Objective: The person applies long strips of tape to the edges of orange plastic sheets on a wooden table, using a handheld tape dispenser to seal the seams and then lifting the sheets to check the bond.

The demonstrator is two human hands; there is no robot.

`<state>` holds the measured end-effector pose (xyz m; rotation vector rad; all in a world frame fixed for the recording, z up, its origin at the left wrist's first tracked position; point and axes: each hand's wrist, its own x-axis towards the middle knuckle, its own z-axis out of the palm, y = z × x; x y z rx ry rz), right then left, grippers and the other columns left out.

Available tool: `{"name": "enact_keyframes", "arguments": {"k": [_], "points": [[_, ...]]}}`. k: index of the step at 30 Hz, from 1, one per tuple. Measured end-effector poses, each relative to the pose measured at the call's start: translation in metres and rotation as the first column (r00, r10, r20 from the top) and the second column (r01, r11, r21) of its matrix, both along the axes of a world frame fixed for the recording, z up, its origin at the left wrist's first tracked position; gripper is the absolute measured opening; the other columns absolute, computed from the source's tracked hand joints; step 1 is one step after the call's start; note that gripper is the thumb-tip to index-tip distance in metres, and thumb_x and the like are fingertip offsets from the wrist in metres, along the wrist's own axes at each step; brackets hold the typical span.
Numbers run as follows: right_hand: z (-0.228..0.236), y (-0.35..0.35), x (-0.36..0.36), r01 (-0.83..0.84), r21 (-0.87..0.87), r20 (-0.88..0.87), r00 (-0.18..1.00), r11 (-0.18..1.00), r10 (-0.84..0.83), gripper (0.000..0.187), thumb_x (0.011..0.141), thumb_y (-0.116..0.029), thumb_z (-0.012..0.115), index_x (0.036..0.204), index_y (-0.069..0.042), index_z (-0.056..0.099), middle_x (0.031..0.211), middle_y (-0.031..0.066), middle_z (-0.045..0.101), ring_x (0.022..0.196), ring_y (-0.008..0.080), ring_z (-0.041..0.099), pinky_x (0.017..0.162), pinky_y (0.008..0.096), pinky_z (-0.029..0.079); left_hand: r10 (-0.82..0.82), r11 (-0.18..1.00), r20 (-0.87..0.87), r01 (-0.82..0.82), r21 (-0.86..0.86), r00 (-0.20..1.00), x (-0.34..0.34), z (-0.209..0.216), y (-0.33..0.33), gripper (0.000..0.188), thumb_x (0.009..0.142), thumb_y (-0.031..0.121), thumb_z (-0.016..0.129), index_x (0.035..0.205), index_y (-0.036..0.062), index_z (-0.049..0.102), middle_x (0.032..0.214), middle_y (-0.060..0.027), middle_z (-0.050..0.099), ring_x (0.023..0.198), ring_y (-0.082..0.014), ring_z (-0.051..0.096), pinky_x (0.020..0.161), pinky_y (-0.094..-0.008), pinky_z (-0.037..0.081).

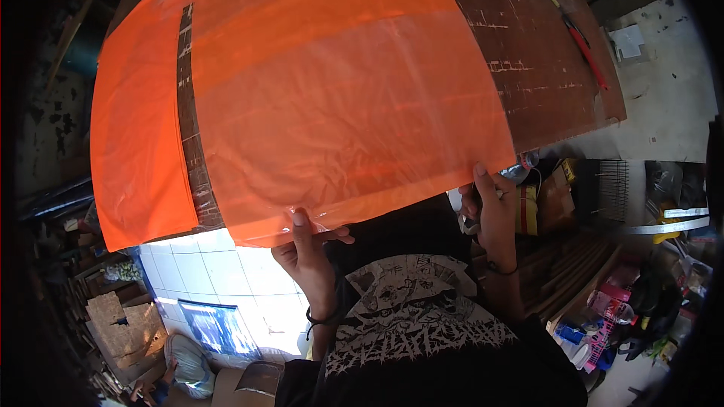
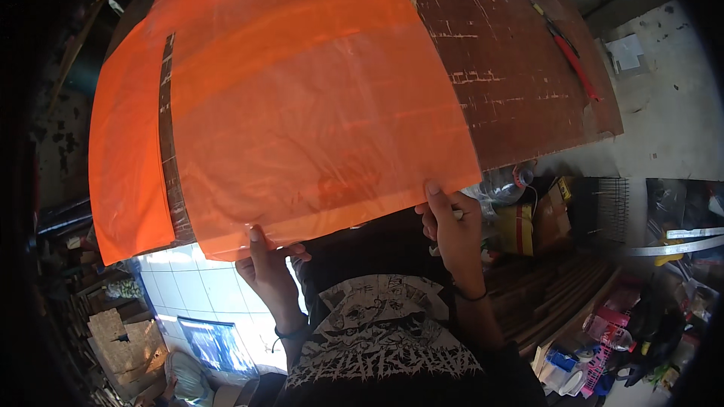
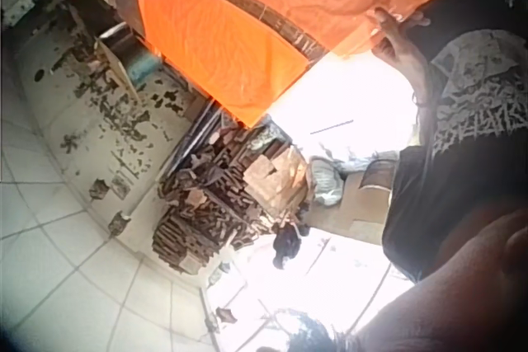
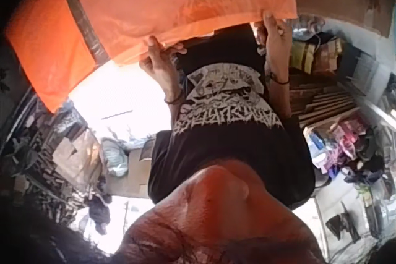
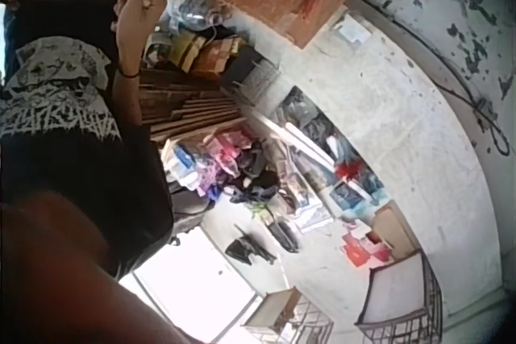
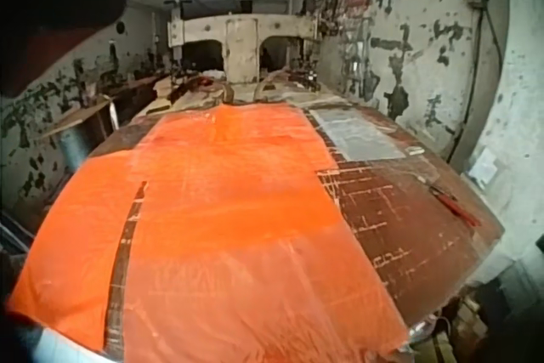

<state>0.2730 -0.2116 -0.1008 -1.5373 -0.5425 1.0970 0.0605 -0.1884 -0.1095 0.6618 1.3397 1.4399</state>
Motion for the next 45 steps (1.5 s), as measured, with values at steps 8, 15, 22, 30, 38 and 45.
{"name": "enact_keyframes", "arguments": {"k": [8,15,22,30,38,45], "points": [[0.003,0.003,0.007,0.119,0.005,-0.092,0.989,0.993,-0.118,0.037,0.088,-0.028,0.06,0.062,-0.001,0.056,0.046,-0.0008,0.041,0.039,0.0049,0.034,0.038,0.0198,0.028,0.092,0.994,0.068,-0.096,0.048,0.993,-0.015,-0.001,0.001,0.035,0.096,0.031,0.042,0.088,-0.002,0.05,0.063,-0.0126,0.057,0.049,-0.0218,0.059,0.04,-0.0321,0.05],[0.002,0.001,0.008,0.099,0.024,-0.069,0.993,0.995,-0.097,0.036,0.087,-0.029,0.06,0.063,-0.003,0.055,0.05,-0.0002,0.045,0.04,0.0057,0.038,0.039,0.0204,0.033,0.162,0.986,-0.015,-0.161,0.05,0.987,-0.032,-0.007,0.001,0.042,0.095,0.037,0.039,0.085,-0.0025,0.049,0.059,-0.008,0.049,0.041,-0.0182,0.048,0.035,-0.0289,0.042],[-0.007,-0.01,0.014,0.019,0.059,-0.176,0.984,0.998,-0.008,0.025,0.092,-0.028,0.053,0.086,-0.003,0.054,0.072,0.0032,0.053,0.051,0.0063,0.043,0.043,0.0213,0.035,-0.147,0.988,0.018,0.146,0.043,0.989,-0.005,-0.009,-0.008,0.046,0.095,0.037,0.039,0.092,-0.0064,0.053,0.066,-0.0169,0.06,0.053,-0.0234,0.061,0.043,-0.0295,0.049],[-0.044,-0.073,-0.004,-0.215,-0.194,-0.392,0.911,0.957,0.125,0.042,0.098,-0.029,0.038,0.13,-0.002,0.034,0.101,0.0096,0.054,0.079,0.0147,0.056,0.066,0.0292,0.049,-0.368,0.928,0.133,0.372,-0.008,0.92,0.015,-0.003,0.0,0.027,0.094,0.02,0.048,0.091,-0.0048,0.056,0.068,-0.0154,0.062,0.06,-0.0235,0.064,0.047,-0.0307,0.052],[-0.011,-0.051,-0.023,-0.378,-0.218,-0.411,0.872,0.9,0.267,0.04,0.098,-0.031,0.038,0.123,-0.001,0.041,0.097,0.0109,0.059,0.055,0.0078,0.048,0.046,0.0223,0.041,-0.374,0.925,0.23,0.38,0.019,0.898,0.004,-0.007,-0.008,0.041,0.098,0.026,0.035,0.09,-0.0085,0.056,0.072,-0.0164,0.063,0.06,-0.0218,0.063,0.057,-0.0299,0.053],[-0.005,-0.04,-0.031,-0.353,-0.045,-0.379,0.872,0.935,0.311,0.033,0.098,-0.026,0.037,0.118,0.0,0.043,0.091,0.0111,0.057,0.059,0.0099,0.049,0.05,0.0236,0.043,-0.239,0.969,0.194,0.248,-0.02,0.951,-0.018,-0.004,-0.015,0.044,0.098,0.03,0.037,0.087,-0.0077,0.057,0.068,-0.0166,0.062,0.057,-0.0245,0.063,0.054,-0.0324,0.053]]}}
